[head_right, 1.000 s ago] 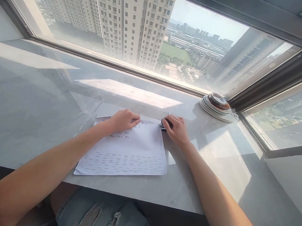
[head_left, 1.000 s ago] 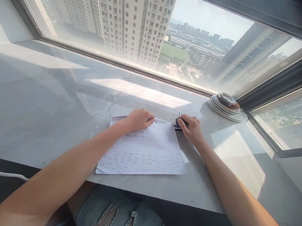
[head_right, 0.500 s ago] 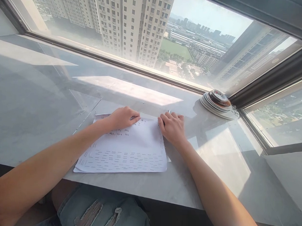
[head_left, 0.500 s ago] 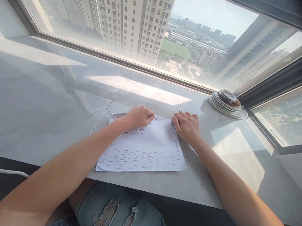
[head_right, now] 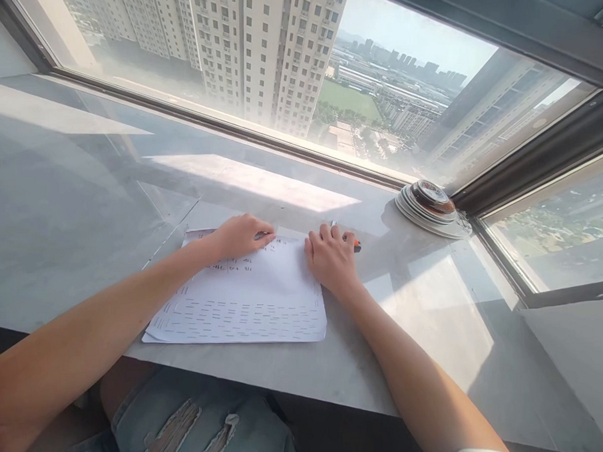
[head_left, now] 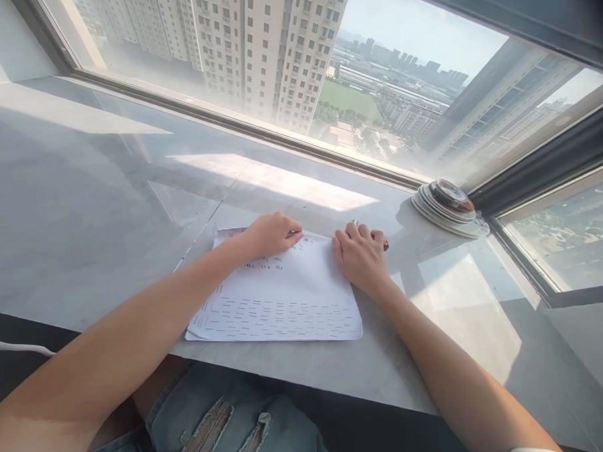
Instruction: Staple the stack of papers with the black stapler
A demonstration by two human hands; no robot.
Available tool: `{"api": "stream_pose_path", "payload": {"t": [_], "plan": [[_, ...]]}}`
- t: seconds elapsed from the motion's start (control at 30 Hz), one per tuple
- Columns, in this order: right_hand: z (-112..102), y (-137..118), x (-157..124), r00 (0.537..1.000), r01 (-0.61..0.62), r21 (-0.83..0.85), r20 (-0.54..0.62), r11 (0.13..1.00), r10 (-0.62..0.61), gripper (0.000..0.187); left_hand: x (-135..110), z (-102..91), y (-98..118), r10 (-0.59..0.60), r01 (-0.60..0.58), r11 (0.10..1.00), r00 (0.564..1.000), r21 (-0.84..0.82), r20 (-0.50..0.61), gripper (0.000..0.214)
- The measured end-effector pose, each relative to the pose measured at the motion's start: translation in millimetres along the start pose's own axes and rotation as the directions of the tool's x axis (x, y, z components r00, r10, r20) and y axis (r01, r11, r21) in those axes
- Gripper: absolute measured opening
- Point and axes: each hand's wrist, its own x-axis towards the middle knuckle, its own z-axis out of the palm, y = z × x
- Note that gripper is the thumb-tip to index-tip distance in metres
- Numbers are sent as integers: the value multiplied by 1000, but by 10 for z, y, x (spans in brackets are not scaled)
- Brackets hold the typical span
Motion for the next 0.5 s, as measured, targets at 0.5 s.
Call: {"api": "stream_pose_path", "payload": {"t": [0.5], "plan": [[116,510,-7,997,-28,584,-40,811,63,33,2,11,-38,-30,31,999,999,-30,43,28]]}}
